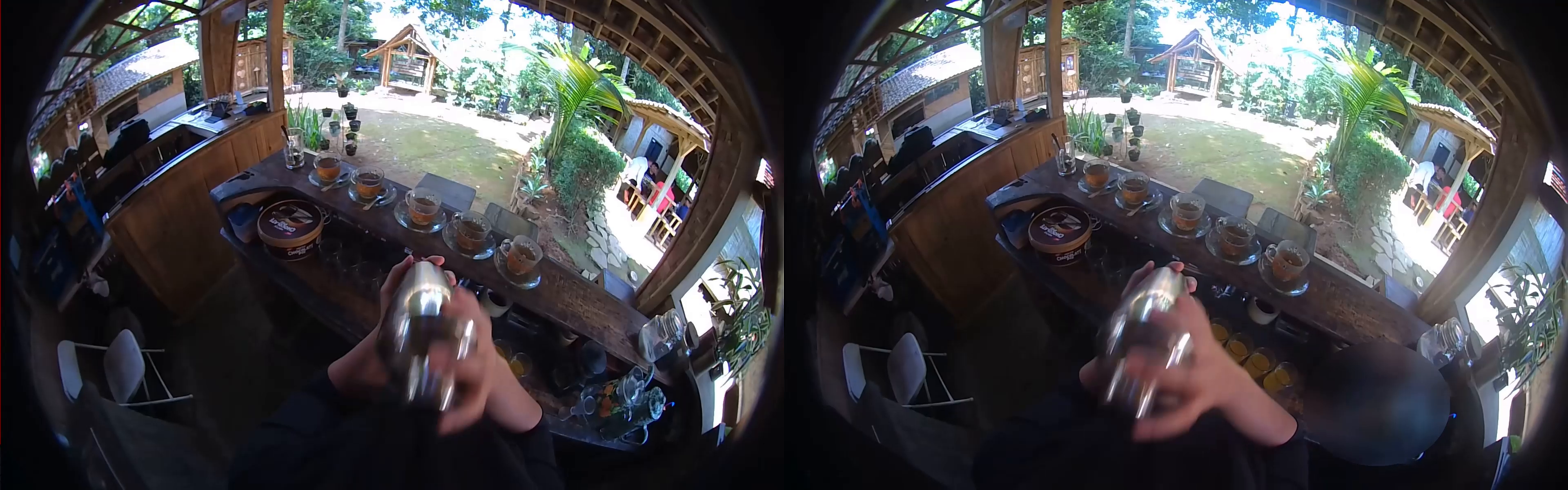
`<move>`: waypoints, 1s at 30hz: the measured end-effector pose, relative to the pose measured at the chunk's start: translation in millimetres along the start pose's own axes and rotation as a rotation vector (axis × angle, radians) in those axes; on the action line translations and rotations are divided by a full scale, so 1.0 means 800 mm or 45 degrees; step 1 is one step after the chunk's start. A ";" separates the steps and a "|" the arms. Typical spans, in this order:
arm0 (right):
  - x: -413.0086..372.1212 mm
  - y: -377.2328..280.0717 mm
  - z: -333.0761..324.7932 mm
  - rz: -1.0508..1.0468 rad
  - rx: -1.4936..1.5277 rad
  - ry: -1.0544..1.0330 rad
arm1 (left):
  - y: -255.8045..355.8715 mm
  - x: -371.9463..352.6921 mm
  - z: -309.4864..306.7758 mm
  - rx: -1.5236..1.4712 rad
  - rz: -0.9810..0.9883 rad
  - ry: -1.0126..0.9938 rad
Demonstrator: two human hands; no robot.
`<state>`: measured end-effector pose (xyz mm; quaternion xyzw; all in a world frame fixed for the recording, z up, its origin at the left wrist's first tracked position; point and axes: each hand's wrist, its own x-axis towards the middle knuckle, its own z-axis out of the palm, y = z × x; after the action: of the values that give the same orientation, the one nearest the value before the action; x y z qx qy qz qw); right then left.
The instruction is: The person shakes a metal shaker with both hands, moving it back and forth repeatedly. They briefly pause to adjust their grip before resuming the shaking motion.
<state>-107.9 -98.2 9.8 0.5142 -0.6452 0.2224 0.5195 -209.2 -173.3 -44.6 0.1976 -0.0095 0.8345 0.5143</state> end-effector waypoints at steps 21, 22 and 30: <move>-0.020 -0.103 -0.025 0.198 0.283 0.239 | -0.035 -0.044 0.036 0.612 0.300 -0.158; -0.010 -0.119 -0.027 0.127 0.184 0.200 | -0.038 -0.041 0.045 0.796 0.427 -0.297; -0.045 -0.048 -0.057 0.576 0.037 0.213 | -0.097 -0.039 -0.013 0.335 0.456 0.496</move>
<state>-55.9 -59.8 -15.8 0.3438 -0.6955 0.3843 0.5004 -133.7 -161.3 -79.3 0.0940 0.1628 0.9283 0.3208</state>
